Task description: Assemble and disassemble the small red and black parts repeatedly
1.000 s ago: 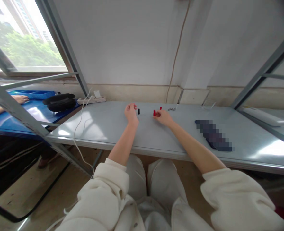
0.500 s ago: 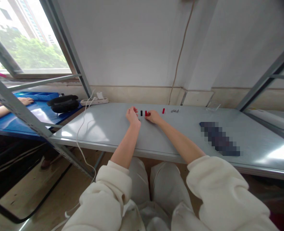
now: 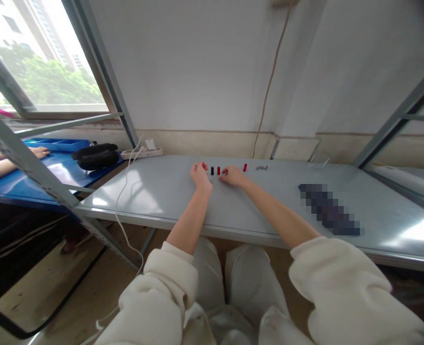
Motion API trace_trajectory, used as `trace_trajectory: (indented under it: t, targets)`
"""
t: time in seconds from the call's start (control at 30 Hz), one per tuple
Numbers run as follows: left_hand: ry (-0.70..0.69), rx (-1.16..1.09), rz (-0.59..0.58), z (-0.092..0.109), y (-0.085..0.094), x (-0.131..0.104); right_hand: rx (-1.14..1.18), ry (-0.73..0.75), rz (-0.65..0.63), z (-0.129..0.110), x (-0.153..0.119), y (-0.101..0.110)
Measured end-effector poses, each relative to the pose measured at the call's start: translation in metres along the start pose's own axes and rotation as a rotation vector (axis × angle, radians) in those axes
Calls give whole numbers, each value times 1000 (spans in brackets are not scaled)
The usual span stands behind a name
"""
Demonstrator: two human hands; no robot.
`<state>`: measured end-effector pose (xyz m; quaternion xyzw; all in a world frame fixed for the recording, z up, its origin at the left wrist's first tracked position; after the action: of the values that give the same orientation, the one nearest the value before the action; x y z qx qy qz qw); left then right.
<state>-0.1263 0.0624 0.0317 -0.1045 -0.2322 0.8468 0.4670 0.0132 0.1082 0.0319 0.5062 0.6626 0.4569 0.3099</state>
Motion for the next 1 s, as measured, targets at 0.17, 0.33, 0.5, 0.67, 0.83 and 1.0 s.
trace_trajectory:
  t: [0.17,0.33,0.5,0.67,0.83,1.0]
  targets:
    - [-315,198,-167,17,-15,-13,-57,0,37,36,-22,29]
    - [-521,643,-614,8,-46,-40,-9,-186,100,98,-37,54]
    - [-659,1041,-958,-15,-62,-63,76,-218,176,125,-38,55]
    - [-665,1102,-903,-14,-59,-59,87,-247,186,126,-26,44]
    - [-673,1106,-910,-12,-60,-61,50,-274,191,119,-11,37]
    - [-677,1109,-917,-12,-60,-64,-9,-281,186,103,-1,30]
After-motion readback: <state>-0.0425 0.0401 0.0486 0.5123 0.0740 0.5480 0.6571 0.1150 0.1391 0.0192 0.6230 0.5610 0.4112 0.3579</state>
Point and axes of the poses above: each hand's wrist, its own x-axis towards the middle knuckle, its own y-axis out of the back of the hand, z = x × y, the point moved 6 cm from there along x, towards the middle knuckle, and after that the axes turned 7 degrees about -z, right-handed, at the moved point
